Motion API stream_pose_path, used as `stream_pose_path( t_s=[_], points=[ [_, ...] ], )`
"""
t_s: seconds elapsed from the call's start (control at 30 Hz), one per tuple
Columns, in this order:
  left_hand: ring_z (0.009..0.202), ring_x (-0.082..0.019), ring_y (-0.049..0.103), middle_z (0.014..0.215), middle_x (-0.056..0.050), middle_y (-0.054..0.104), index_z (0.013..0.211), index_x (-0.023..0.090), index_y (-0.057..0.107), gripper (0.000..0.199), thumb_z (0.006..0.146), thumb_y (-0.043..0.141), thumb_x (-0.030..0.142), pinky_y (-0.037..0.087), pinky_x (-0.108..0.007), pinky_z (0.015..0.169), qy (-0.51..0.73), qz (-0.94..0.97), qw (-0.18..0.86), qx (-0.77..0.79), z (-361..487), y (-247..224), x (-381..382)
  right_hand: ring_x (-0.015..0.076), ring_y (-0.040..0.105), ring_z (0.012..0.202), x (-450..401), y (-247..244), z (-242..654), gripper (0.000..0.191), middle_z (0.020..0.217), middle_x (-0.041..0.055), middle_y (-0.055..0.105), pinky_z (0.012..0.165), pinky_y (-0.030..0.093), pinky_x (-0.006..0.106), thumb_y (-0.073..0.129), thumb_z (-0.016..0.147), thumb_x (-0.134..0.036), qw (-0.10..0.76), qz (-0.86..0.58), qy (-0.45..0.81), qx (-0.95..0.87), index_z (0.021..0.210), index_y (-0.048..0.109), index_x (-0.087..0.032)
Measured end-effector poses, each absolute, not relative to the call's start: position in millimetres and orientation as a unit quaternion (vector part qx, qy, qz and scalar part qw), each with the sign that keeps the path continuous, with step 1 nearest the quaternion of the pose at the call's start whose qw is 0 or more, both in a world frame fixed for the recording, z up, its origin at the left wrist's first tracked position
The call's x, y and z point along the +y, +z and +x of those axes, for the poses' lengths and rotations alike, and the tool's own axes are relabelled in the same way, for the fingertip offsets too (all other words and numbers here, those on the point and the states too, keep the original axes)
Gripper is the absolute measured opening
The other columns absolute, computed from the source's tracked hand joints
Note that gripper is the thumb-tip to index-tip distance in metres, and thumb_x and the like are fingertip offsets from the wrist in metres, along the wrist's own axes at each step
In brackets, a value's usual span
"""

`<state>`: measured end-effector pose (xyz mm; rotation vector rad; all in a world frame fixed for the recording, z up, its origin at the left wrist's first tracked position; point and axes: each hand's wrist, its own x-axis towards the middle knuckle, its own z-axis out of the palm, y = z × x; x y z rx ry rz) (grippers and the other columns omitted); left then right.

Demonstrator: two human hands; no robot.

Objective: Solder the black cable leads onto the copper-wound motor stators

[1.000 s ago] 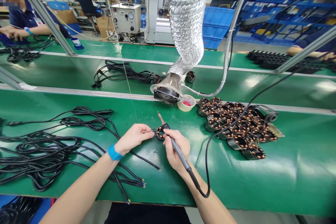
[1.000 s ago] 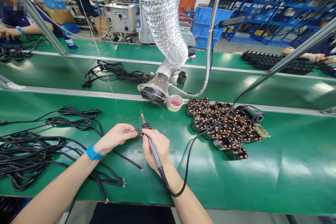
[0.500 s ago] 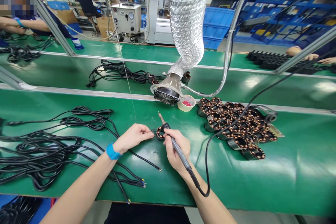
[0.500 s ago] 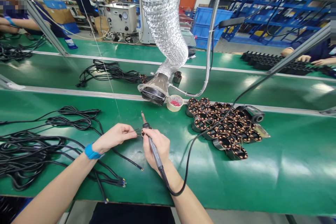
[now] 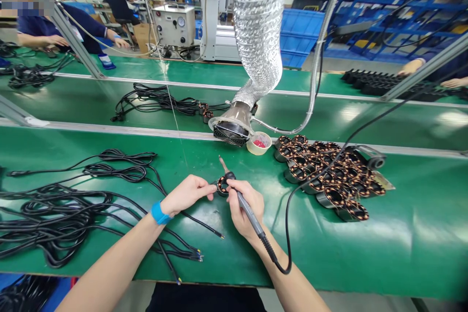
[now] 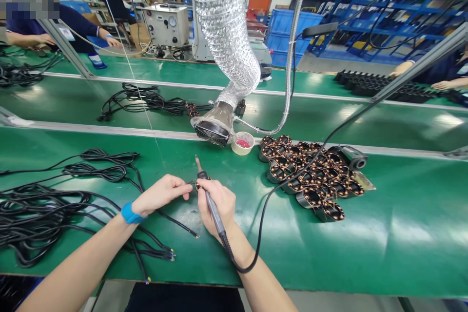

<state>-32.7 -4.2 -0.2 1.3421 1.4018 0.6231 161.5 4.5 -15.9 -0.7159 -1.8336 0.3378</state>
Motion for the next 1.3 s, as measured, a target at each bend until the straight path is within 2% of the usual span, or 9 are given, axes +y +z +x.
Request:
stream_pose_path(
  t_s=[0.13, 0.37, 0.6, 0.7, 0.77, 0.87, 1.0, 1.2, 1.3],
  points=[
    [0.049, -0.009, 0.026, 0.049, 0.005, 0.042, 0.071, 0.013, 0.073, 0.052, 0.082, 0.059, 0.063, 0.019, -0.026, 0.05, 0.277, 0.546, 0.527, 0.589, -32.9, -3.1, -3.6, 0.0165, 0.072, 0.079, 4.7, -15.5, 161.1, 0.029, 0.092, 0.0064, 0.073, 0.066, 0.058, 0.029, 0.052, 0.09, -0.008, 0.542, -0.305, 0.145, -0.77, 0.116, 0.061, -0.02],
    [0.064, -0.012, 0.049, 0.071, -0.001, 0.065, 0.073, 0.014, 0.07, 0.036, 0.07, 0.077, 0.049, 0.035, -0.024, 0.061, 0.35, 0.509, 0.529, 0.582, -35.4, -9.4, -0.5, 0.0167, 0.071, 0.081, 4.4, -14.9, 161.3, 0.031, 0.094, 0.0073, 0.073, 0.067, 0.057, 0.029, 0.054, 0.09, -0.007, 0.539, -0.308, 0.15, -0.769, 0.117, 0.06, -0.02],
    [0.053, -0.009, 0.035, 0.058, 0.002, 0.056, 0.072, 0.013, 0.073, 0.048, 0.076, 0.068, 0.06, 0.025, -0.025, 0.052, 0.318, 0.52, 0.523, 0.596, -30.8, -8.6, -1.9, 0.016, 0.071, 0.081, 4.6, -14.5, 158.3, 0.029, 0.095, 0.0069, 0.073, 0.07, 0.058, 0.029, 0.056, 0.09, -0.008, 0.539, -0.315, 0.141, -0.768, 0.115, 0.061, -0.021],
    [0.049, -0.008, 0.027, 0.05, 0.004, 0.044, 0.067, 0.012, 0.073, 0.059, 0.08, 0.058, 0.068, 0.019, -0.026, 0.049, 0.293, 0.531, 0.523, 0.599, -31.2, -6.5, -2.1, 0.016, 0.071, 0.08, 5.4, -13.8, 155.8, 0.025, 0.095, 0.007, 0.073, 0.071, 0.058, 0.029, 0.06, 0.088, -0.01, 0.534, -0.326, 0.13, -0.769, 0.111, 0.062, -0.021],
    [0.047, -0.008, 0.022, 0.049, 0.006, 0.036, 0.072, 0.011, 0.073, 0.063, 0.081, 0.054, 0.071, 0.016, -0.026, 0.047, 0.287, 0.521, 0.54, 0.596, -33.4, -5.1, -1.6, 0.0158, 0.071, 0.078, 5.8, -13.3, 154.6, 0.024, 0.094, 0.0068, 0.073, 0.07, 0.058, 0.029, 0.061, 0.088, -0.01, 0.53, -0.333, 0.127, -0.77, 0.109, 0.062, -0.021],
    [0.048, -0.007, 0.023, 0.056, 0.007, 0.039, 0.087, 0.014, 0.07, 0.056, 0.077, 0.062, 0.068, 0.015, -0.024, 0.044, 0.295, 0.505, 0.574, 0.574, -38.0, -3.3, -0.6, 0.0158, 0.071, 0.078, 5.9, -12.8, 153.8, 0.023, 0.093, 0.0065, 0.073, 0.07, 0.059, 0.028, 0.06, 0.088, -0.011, 0.531, -0.337, 0.125, -0.767, 0.109, 0.063, -0.021],
    [0.048, -0.006, 0.026, 0.059, 0.007, 0.042, 0.079, 0.016, 0.061, 0.047, 0.07, 0.072, 0.061, 0.016, -0.022, 0.043, 0.294, 0.496, 0.59, 0.565, -41.3, -1.6, 0.1, 0.0157, 0.071, 0.079, 5.7, -13.3, 154.2, 0.023, 0.093, 0.0064, 0.073, 0.071, 0.059, 0.028, 0.059, 0.089, -0.011, 0.532, -0.338, 0.128, -0.765, 0.109, 0.063, -0.021],
    [0.05, -0.008, 0.027, 0.054, 0.005, 0.044, 0.073, 0.013, 0.067, 0.05, 0.076, 0.065, 0.063, 0.017, -0.024, 0.047, 0.3, 0.531, 0.54, 0.58, -35.6, -3.0, -0.8, 0.0157, 0.07, 0.08, 6.2, -15.6, 155.1, 0.024, 0.094, 0.0067, 0.072, 0.071, 0.058, 0.028, 0.058, 0.089, -0.01, 0.53, -0.337, 0.139, -0.766, 0.11, 0.063, -0.021],
    [0.048, -0.008, 0.026, 0.05, 0.005, 0.038, 0.066, 0.013, 0.068, 0.058, 0.081, 0.057, 0.068, 0.017, -0.025, 0.047, 0.291, 0.535, 0.524, 0.595, -35.1, -4.6, -1.4, 0.0155, 0.07, 0.078, 6.6, -16.6, 154.5, 0.023, 0.093, 0.0067, 0.072, 0.07, 0.058, 0.028, 0.058, 0.089, -0.011, 0.531, -0.337, 0.143, -0.764, 0.109, 0.063, -0.02]
  ],
)
